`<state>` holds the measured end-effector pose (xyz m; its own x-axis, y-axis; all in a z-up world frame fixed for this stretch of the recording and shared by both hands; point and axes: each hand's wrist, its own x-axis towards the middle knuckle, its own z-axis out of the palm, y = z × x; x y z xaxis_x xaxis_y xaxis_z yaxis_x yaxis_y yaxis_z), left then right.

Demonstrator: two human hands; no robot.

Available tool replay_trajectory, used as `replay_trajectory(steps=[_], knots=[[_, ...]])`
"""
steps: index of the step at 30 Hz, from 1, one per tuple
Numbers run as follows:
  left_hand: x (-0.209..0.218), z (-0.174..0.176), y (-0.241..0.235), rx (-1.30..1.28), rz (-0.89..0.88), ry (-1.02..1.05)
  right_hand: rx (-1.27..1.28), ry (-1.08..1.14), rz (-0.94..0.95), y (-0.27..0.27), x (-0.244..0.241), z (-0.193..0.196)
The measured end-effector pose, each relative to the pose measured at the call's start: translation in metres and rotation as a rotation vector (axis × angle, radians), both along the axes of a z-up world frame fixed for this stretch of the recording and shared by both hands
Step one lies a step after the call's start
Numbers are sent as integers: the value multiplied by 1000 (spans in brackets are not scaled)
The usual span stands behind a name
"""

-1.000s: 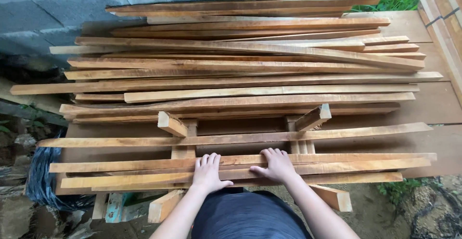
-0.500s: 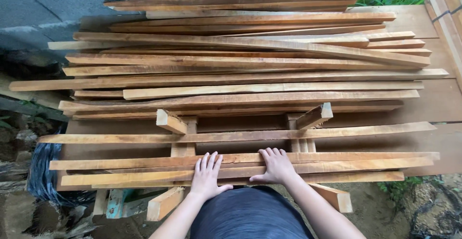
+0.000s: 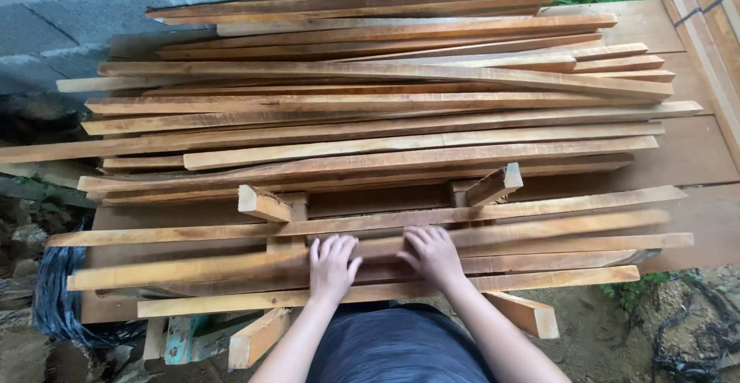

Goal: The person picks up thin wooden planks from a pile and places them onto a wooden rack. They align the planks carefully and use black straps to secure the stack in place.

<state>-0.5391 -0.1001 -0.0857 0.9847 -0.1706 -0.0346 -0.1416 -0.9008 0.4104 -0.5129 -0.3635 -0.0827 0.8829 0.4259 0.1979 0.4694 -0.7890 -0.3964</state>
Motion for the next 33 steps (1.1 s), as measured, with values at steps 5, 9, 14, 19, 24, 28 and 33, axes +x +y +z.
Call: replay_trajectory(steps=[5,9,14,19,24,28,33], knots=[[10,-4,-1,-67,93,-52,17,-157,-160,6,10,10],[-10,9,6,-64,86,301,64,188,-203,-4,-12,-4],[-23,-3,5,67,11,109,34,123,-134,0,-26,16],[-13,14,-5,236,76,185,-62,119,-176,8,-24,17],[-9,3,-5,241,72,239,-200,264,-168,12,-20,20],[-6,7,-2,177,55,217,-202,239,-159,10,-21,5],[-8,-6,1,130,42,168,-197,235,-136,13,-16,20]])
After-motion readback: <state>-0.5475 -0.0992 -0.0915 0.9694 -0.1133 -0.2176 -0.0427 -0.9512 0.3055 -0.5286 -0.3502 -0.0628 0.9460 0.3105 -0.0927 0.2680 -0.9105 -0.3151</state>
